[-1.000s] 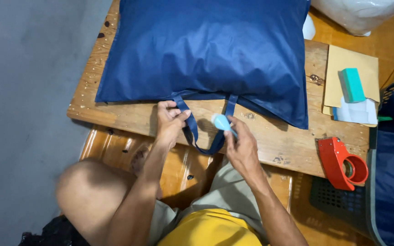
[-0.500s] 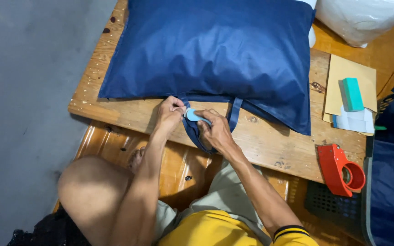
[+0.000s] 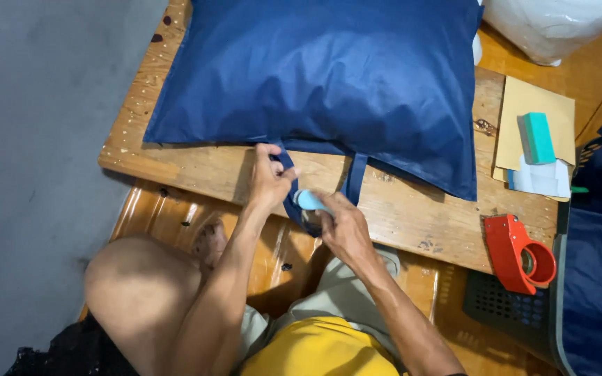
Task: Inserting a pillow into a blue fabric bag and smoothing the surface with a small tool.
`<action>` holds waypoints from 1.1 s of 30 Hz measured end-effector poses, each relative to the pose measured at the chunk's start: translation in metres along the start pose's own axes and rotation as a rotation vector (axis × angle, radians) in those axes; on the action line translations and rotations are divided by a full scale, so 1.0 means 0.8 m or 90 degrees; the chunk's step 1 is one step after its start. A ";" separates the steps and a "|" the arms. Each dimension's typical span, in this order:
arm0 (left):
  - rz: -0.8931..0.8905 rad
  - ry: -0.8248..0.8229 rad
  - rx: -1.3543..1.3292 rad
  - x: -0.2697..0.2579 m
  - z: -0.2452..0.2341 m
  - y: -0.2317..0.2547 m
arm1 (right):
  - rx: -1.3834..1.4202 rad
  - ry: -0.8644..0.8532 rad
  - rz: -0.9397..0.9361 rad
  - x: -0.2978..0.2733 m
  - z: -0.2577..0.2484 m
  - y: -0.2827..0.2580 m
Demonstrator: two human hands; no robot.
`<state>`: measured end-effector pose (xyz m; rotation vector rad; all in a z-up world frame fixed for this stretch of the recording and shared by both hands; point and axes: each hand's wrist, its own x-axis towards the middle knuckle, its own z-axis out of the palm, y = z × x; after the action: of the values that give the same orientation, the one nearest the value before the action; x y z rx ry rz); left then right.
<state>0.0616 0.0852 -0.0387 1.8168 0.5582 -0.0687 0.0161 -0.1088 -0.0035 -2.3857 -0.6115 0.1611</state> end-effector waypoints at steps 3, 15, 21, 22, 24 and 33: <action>0.024 -0.057 0.032 -0.028 -0.001 0.019 | 0.142 0.125 0.024 0.001 -0.015 -0.007; 0.160 -0.071 -0.259 0.012 0.029 -0.007 | 0.189 0.130 0.130 0.015 -0.028 0.021; 0.273 0.086 -0.314 0.010 0.012 0.005 | 0.131 0.111 0.124 0.033 -0.034 0.054; 0.264 0.073 -0.304 0.014 0.009 -0.001 | 0.133 0.115 0.118 0.034 -0.033 0.061; 0.251 0.067 -0.294 0.019 -0.001 -0.012 | 0.137 0.113 0.110 0.034 -0.033 0.064; 0.049 -0.056 -0.090 0.010 -0.048 -0.010 | 0.156 0.121 0.021 0.043 -0.044 -0.013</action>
<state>0.0566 0.1248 -0.0359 1.6871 0.4206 -0.0558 0.0522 -0.1061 0.0319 -2.1436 -0.4375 0.0214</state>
